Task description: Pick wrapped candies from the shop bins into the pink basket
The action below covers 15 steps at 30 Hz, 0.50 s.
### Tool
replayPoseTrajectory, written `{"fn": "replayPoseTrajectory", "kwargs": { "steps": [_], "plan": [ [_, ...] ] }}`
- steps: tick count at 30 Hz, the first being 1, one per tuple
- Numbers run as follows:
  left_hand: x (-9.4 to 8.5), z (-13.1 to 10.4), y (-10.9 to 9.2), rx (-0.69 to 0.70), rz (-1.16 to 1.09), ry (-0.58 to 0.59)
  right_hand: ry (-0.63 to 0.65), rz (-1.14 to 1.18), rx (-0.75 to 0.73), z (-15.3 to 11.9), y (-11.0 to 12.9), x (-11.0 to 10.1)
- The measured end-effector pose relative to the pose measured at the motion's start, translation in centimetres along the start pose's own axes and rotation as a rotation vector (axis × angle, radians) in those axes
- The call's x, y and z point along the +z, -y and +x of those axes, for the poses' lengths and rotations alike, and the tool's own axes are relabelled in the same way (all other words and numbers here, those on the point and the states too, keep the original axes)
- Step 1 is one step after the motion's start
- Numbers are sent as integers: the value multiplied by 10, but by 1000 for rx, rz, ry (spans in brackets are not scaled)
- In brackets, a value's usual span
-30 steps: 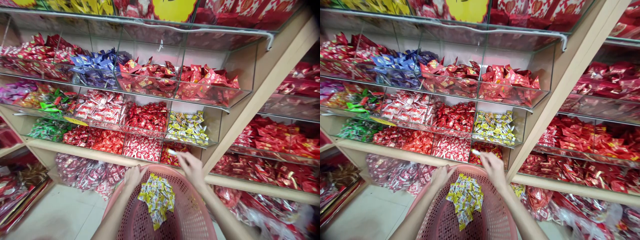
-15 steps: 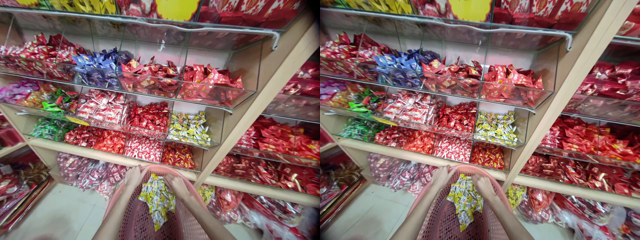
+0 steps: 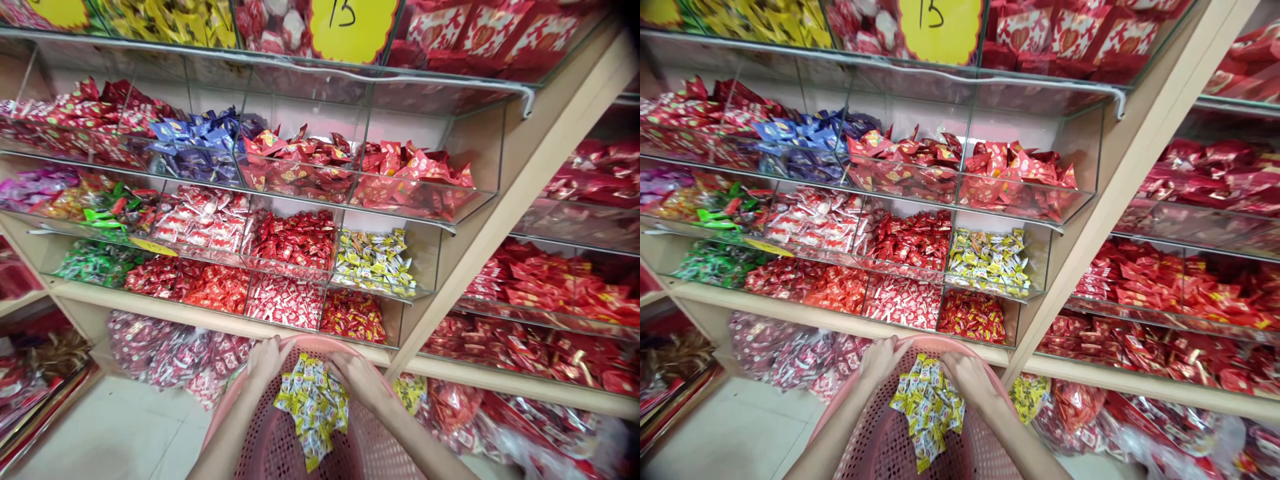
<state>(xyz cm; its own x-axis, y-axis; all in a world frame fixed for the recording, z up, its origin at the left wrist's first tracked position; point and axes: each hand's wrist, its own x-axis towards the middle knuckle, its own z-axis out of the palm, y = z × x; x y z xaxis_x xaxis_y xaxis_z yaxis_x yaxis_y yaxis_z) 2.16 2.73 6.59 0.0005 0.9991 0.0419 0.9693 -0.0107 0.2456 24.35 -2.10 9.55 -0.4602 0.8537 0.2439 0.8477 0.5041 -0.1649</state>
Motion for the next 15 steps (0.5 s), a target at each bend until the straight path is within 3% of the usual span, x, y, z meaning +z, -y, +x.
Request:
{"fn": "replayPoseTrajectory", "kwargs": {
  "steps": [6,9,12,15],
  "plan": [
    [-3,0,-2,-4,-13,24,-343,33,-96,35,-5,-92],
    [-1,0,-1,11,-9,10,-480,-27,-35,60,-21,-141],
    [-1,0,0,13,-7,5,-497,-97,164,81,-49,-172],
    [-2,-1,-1,-2,-8,16,-408,-143,331,95,-83,-180]
  ]
}}
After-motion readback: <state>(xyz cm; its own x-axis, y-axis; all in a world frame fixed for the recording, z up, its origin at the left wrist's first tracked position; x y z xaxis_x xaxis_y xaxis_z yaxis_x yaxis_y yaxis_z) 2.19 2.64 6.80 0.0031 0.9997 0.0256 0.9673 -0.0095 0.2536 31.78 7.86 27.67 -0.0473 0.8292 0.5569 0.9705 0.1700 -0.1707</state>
